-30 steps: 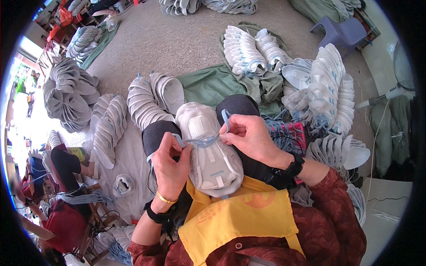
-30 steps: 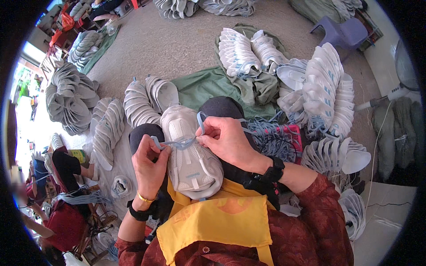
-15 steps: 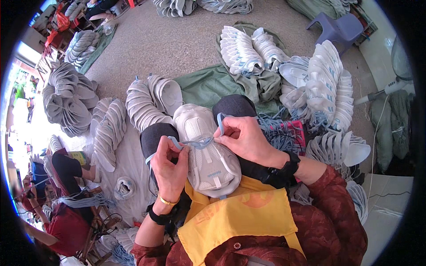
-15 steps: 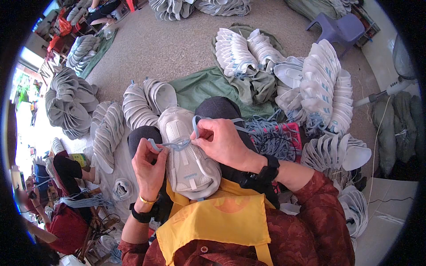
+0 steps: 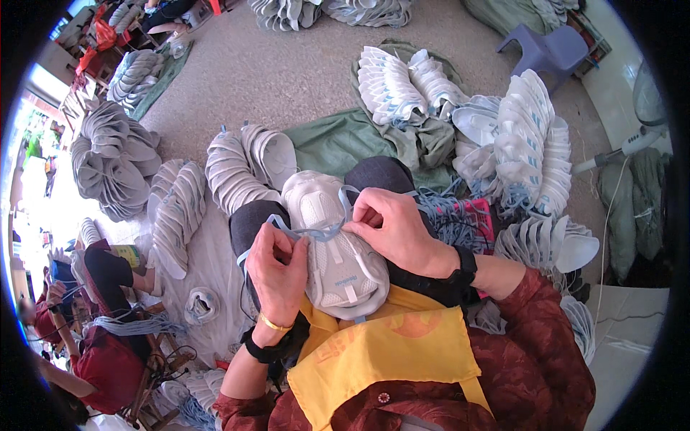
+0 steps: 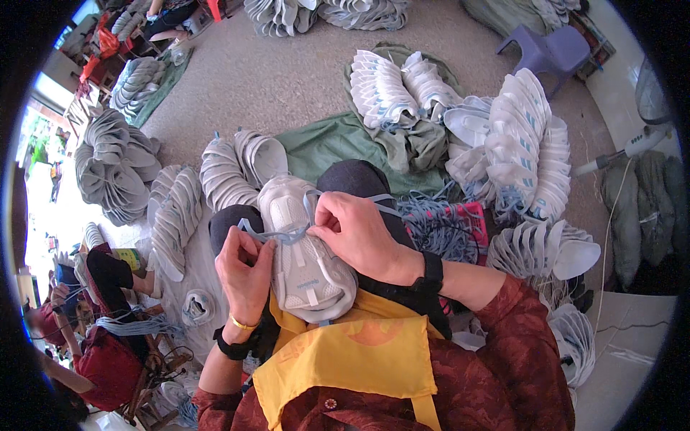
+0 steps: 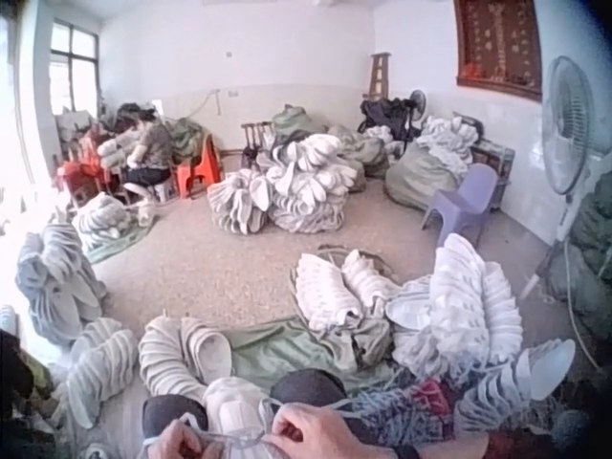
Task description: Insert and thread blue laces into a white athletic shoe upper.
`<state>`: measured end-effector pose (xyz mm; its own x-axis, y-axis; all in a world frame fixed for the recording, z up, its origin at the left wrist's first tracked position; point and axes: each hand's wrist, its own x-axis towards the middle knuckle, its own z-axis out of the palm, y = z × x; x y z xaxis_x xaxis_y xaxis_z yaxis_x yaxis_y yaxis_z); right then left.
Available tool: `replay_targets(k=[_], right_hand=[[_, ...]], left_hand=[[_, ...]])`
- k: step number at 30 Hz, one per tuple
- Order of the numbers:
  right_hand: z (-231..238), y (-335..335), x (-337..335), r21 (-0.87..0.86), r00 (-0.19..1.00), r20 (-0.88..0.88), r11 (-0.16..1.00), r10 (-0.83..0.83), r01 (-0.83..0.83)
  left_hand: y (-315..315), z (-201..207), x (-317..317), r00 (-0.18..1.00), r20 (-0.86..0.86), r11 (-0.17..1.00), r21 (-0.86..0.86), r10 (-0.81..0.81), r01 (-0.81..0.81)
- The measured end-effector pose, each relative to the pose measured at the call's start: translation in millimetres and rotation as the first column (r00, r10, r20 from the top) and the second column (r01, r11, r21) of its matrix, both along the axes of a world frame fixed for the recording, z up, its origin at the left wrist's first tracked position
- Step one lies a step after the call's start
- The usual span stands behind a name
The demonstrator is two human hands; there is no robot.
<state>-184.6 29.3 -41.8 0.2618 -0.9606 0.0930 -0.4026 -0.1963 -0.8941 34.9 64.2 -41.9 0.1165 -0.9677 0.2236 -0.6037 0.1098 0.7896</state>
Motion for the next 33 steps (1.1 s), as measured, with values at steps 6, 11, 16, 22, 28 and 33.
replay_targets(k=[6, 11, 16, 22, 28, 33], right_hand=[[-3.7, -0.4, -3.8, -0.333, 0.989, -0.138, 0.937, 0.06, -0.104], [21.1, 5.7, -4.3, -0.176, 0.973, -0.155, 0.965, 0.169, -0.195], [26.2, -4.7, -0.4, -0.14, 0.866, -0.434, 0.931, 0.249, -0.337], [31.4, 6.0, 13.2, -0.046, 0.754, -0.598, 0.927, 0.272, -0.371], [21.9, -2.8, 3.3, -0.085, 0.79, -0.543, 0.918, 0.283, -0.387], [19.5, -3.4, 0.5, -0.153, 0.866, -0.457, 0.941, 0.203, -0.302]], left_hand=[[1.1, 6.0, -5.6, 0.997, -0.078, 0.999, 0.029, -0.016, 0.018], [1.0, 4.7, -3.0, 0.993, -0.01, 0.992, -0.036, -0.121, 0.12], [3.2, 10.5, -6.8, 0.991, -0.041, 0.992, 0.006, -0.128, 0.128], [-1.0, 13.5, -11.1, 0.984, 0.077, 0.987, 0.048, -0.16, 0.157], [-3.4, 14.8, -15.5, 0.97, 0.145, 0.978, 0.104, -0.194, 0.18], [-4.3, 9.1, -17.6, 0.97, 0.17, 0.984, 0.024, -0.175, 0.174]])
